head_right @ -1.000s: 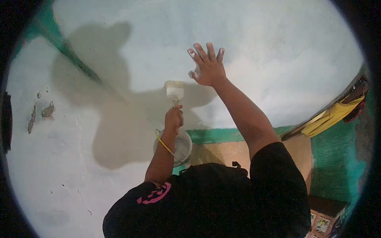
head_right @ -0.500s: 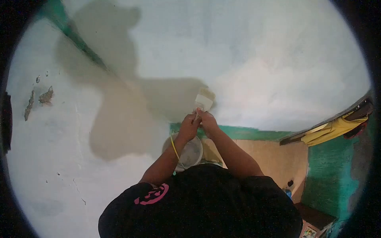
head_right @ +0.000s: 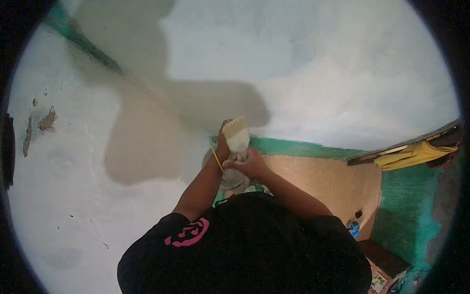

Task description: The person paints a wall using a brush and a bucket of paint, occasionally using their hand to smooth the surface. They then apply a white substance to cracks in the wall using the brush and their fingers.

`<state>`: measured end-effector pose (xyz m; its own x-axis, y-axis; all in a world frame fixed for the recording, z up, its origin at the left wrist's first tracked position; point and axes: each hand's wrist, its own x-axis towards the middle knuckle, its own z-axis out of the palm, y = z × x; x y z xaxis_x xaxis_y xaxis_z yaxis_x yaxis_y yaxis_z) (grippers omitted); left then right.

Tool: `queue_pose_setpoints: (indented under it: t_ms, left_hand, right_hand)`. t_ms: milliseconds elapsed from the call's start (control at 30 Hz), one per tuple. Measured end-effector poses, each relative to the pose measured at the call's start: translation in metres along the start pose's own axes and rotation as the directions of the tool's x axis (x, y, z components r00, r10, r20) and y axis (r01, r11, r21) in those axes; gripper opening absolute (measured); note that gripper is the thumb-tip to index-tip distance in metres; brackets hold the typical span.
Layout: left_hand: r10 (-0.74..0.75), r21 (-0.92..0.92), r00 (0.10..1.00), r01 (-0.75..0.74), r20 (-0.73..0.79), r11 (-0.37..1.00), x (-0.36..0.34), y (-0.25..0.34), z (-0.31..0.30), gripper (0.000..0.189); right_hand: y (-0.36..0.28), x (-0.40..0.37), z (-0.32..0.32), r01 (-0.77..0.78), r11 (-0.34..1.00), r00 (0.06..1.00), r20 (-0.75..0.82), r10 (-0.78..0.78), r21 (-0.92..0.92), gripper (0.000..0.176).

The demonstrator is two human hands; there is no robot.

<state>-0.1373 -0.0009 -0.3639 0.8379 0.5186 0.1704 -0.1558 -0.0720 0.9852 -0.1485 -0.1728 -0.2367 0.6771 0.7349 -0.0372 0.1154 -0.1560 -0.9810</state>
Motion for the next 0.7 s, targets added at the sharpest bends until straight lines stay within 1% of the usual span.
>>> queue_pose_setpoints:
  t_ms: [33, 67, 100, 133, 167, 200, 233, 267, 300, 333, 367, 400, 433, 467, 500, 533, 567, 600, 633, 667, 700]
  left_hand:
    - [0.004, -0.001, 1.0, -0.004, 0.001, 1.0, 0.01, -0.004, -0.001, 0.024]
    - [-0.229, -0.21, 0.972, 0.214, -0.047, 0.954, 0.021, 0.007, 0.0, 0.022]
    - [-0.456, -0.416, 0.889, 0.399, -0.043, 0.817, 0.026, 0.009, -0.001, 0.021]
    - [-0.456, -0.417, 0.889, 0.399, -0.045, 0.817, 0.025, 0.01, -0.002, 0.021]
    - [-0.257, -0.17, 0.963, 0.241, -0.08, 0.955, 0.025, 0.007, -0.004, 0.022]
    - [-0.047, 0.089, 0.997, 0.052, -0.058, 0.995, 0.024, 0.004, -0.005, 0.023]
    - [-0.051, 0.089, 0.997, 0.056, -0.056, 0.994, 0.021, 0.001, -0.007, 0.023]
    - [0.17, 0.406, 0.984, -0.18, 0.061, 0.896, 0.018, 0.002, -0.009, 0.024]
    - [0.334, 0.641, 0.912, -0.407, 0.239, 0.651, 0.015, 0.003, -0.009, 0.026]
    - [0.333, 0.64, 0.912, -0.406, 0.239, 0.653, 0.008, 0.004, -0.006, 0.026]
    - [0.183, 0.7, 0.949, -0.315, 0.258, 0.641, -0.004, 0.007, -0.001, 0.027]
    - [0.029, 0.759, 0.965, -0.225, 0.262, 0.611, -0.016, 0.013, 0.001, 0.028]
    - [0.025, 0.761, 0.966, -0.22, 0.258, 0.61, -0.025, 0.03, 0.001, 0.028]
    - [-0.093, 0.76, 0.866, -0.374, 0.491, 0.532, -0.034, 0.054, 0.001, 0.03]
    - [-0.227, 0.707, 0.702, -0.527, 0.675, 0.472, -0.045, 0.066, 0.001, 0.032]
    - [-0.232, 0.706, 0.7, -0.523, 0.675, 0.477, -0.06, 0.05, -0.001, 0.032]
    - [-0.084, 0.644, 0.774, -0.455, 0.628, 0.615, -0.077, 0.021, -0.004, 0.032]
    - [0.049, 0.547, 0.84, -0.396, 0.541, 0.737, -0.087, 0.015, -0.002, 0.032]
    - [0.041, 0.546, 0.84, -0.388, 0.541, 0.743, -0.094, 0.008, 0.0, 0.032]
    - [-0.337, 0.285, 0.879, 0.246, 0.338, 0.926, -0.101, 0.013, 0.004, 0.036]
    - [-0.703, -0.127, 0.653, 0.752, 0.282, 0.647, -0.107, 0.019, 0.006, 0.039]
  right_hand:
    - [0.013, -0.002, 0.014, 0.054, 0.995, 0.998, -0.016, -0.053, 0.089, 0.042]
    - [0.02, -0.002, 0.02, 0.11, 0.978, 0.994, -0.034, -0.105, 0.176, 0.043]
    - [0.0, -0.001, 0.013, 0.111, 0.978, 0.994, -0.032, -0.107, 0.175, 0.043]
    - [-0.019, -0.002, 0.003, -0.151, 0.958, 0.988, 0.073, 0.138, 0.243, 0.04]
    - [-0.033, -0.001, -0.004, -0.407, 0.87, 0.911, 0.19, 0.365, 0.279, 0.036]
    - [-0.03, 0.002, -0.005, -0.409, 0.869, 0.91, 0.191, 0.367, 0.28, 0.036]
    - [-0.022, 0.004, -0.006, -0.398, 0.881, 0.913, 0.207, 0.353, 0.255, 0.034]
    - [-0.014, 0.005, -0.005, -0.387, 0.893, 0.914, 0.222, 0.339, 0.229, 0.032]
    - [-0.008, 0.006, -0.003, -0.388, 0.893, 0.914, 0.22, 0.341, 0.228, 0.032]
    - [-0.002, 0.007, 0.0, -0.349, 0.895, 0.935, 0.161, 0.315, 0.277, 0.03]
    - [0.007, 0.008, 0.004, -0.307, 0.896, 0.952, 0.103, 0.289, 0.322, 0.029]
    - [0.028, 0.011, 0.009, -0.309, 0.895, 0.951, 0.106, 0.29, 0.322, 0.029]
    - [0.058, 0.015, 0.012, -0.316, 0.869, 0.948, 0.082, 0.309, 0.382, 0.027]
    - [0.076, 0.013, 0.012, -0.322, 0.838, 0.942, 0.059, 0.331, 0.44, 0.025]
    - [0.077, 0.009, 0.008, -0.329, 0.836, 0.94, 0.063, 0.337, 0.44, 0.025]
    - [0.078, 0.004, 0.003, -0.355, 0.84, 0.929, 0.052, 0.367, 0.409, 0.025]
    - [0.079, -0.001, -0.002, -0.384, 0.842, 0.916, 0.041, 0.399, 0.378, 0.024]
    - [0.088, -0.005, -0.005, -0.392, 0.838, 0.912, 0.042, 0.408, 0.378, 0.024]
    - [0.097, -0.008, -0.006, -0.421, 0.818, 0.9, 0.064, 0.432, 0.391, 0.025]
    - [0.101, -0.013, -0.006, -0.451, 0.796, 0.885, 0.088, 0.457, 0.403, 0.025]
    - [0.105, -0.019, -0.006, -0.463, 0.79, 0.879, 0.093, 0.468, 0.403, 0.025]
